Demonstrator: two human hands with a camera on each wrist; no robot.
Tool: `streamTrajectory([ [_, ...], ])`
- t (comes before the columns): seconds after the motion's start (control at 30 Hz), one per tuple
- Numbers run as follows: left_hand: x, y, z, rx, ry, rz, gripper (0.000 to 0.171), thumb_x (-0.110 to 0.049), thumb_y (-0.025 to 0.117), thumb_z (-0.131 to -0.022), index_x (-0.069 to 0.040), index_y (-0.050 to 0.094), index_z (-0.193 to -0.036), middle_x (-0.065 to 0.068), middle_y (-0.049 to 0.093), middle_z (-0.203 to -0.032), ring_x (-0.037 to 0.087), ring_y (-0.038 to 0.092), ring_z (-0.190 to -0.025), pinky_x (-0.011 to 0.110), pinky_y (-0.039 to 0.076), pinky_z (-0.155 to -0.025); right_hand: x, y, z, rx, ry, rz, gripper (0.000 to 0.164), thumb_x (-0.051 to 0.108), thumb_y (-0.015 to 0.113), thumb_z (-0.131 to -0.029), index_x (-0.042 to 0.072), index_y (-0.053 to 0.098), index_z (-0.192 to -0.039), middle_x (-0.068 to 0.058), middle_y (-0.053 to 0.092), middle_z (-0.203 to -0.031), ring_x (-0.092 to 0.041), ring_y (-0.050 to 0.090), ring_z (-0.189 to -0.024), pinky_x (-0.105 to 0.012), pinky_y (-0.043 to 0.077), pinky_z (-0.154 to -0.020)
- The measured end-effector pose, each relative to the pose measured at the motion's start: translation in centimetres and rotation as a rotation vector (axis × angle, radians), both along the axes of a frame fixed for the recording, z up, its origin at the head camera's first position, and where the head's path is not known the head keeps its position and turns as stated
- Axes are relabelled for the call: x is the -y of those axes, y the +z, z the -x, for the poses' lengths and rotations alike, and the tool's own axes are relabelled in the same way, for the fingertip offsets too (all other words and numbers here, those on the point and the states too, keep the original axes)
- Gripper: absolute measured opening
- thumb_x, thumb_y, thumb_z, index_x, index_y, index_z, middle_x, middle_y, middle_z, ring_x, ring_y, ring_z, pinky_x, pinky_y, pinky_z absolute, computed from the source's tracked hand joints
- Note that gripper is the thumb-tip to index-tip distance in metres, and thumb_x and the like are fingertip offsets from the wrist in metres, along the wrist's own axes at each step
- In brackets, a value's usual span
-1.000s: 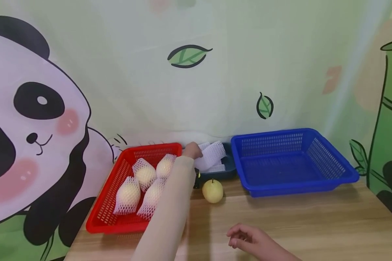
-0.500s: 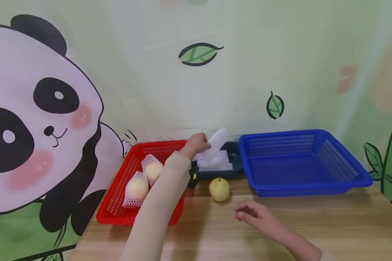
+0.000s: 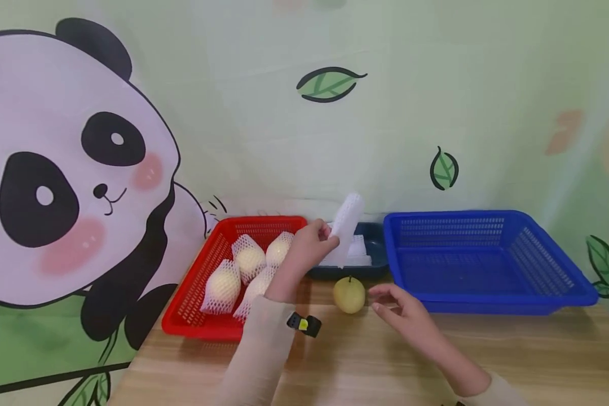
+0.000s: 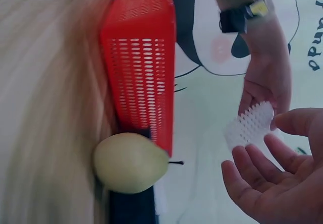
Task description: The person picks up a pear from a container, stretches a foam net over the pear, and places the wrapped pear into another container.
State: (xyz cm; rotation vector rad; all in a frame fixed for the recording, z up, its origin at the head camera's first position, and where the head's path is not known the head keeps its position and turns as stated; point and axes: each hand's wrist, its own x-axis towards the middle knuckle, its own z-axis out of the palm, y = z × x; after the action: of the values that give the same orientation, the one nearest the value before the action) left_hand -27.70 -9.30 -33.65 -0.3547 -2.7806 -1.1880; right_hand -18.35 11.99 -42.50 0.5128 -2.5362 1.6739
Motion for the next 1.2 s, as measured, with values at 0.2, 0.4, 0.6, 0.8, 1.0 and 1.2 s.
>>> streamTrajectory([
  [0.2,-0.1,-2.0,-3.0,-0.007,0.033,-0.178,0.016,-0.017,0.068,-0.091,-0.007,0.056,-0.096,0.017,0.072,-0.127,0.034,0.072,-0.109,0.044,0.063,-0.09,1.5,1.7,0.5,-0.031,-0.039,0.019,0.041,0.01,0.063,-0.1,0.004,0.057,-0.139,-0.02,0.064,-0.135,-0.036,0.063,-0.124,-0.04,0.058,-0.098],
  [0.4,-0.6,-3.3,-3.6,-0.005,0.046,-0.344,0.014,-0.012,0.066,-0.091,-0.004,0.055,-0.095,0.022,0.07,-0.125,0.038,0.069,-0.116,0.053,0.057,-0.099,2.5,2.2,1.4,-0.139,-0.028,-0.011,0.051,0.006,0.065,-0.098,-0.001,0.05,-0.147,-0.026,0.051,-0.151,-0.044,0.057,-0.132,-0.047,0.058,-0.098],
  [0.6,-0.6,-3.6,-3.6,0.004,0.059,-0.43,0.018,-0.011,0.064,-0.092,0.0,0.054,-0.101,0.026,0.067,-0.121,0.042,0.065,-0.124,0.054,0.051,-0.107,3.5,2.7,2.0,-0.171,-0.048,-0.102,0.061,0.011,0.07,-0.095,0.002,0.046,-0.151,-0.026,0.044,-0.158,-0.045,0.051,-0.137,-0.055,0.055,-0.101],
  [0.8,-0.3,-4.0,-3.7,0.046,0.044,-0.446,0.019,-0.012,0.065,-0.093,0.0,0.054,-0.103,0.025,0.065,-0.127,0.042,0.063,-0.126,0.054,0.052,-0.105,4.0,2.5,2.7,-0.086,-0.015,-0.157,0.073,0.015,0.071,-0.094,0.007,0.036,-0.157,-0.025,0.032,-0.165,-0.047,0.042,-0.145,-0.059,0.05,-0.109],
  [1.0,0.1,-4.5,-3.6,0.119,-0.072,-0.464,0.025,-0.016,0.064,-0.097,-0.002,0.056,-0.116,0.021,0.06,-0.141,0.041,0.059,-0.134,0.054,0.052,-0.106,4.1,2.4,3.1,-0.034,0.019,-0.167,0.077,0.019,0.071,-0.095,0.008,0.032,-0.159,-0.023,0.03,-0.166,-0.046,0.043,-0.145,-0.06,0.048,-0.11],
  [1.2,0.8,-4.3,-3.4,0.134,-0.27,-0.418,0.052,-0.012,0.063,-0.095,-0.008,0.048,-0.144,0.017,0.052,-0.153,0.04,0.053,-0.14,0.052,0.05,-0.112,3.6,2.9,3.7,-0.063,0.066,-0.128,0.076,0.015,0.072,-0.094,0.002,0.033,-0.158,-0.026,0.034,-0.163,-0.048,0.051,-0.137,-0.058,0.055,-0.102],
])
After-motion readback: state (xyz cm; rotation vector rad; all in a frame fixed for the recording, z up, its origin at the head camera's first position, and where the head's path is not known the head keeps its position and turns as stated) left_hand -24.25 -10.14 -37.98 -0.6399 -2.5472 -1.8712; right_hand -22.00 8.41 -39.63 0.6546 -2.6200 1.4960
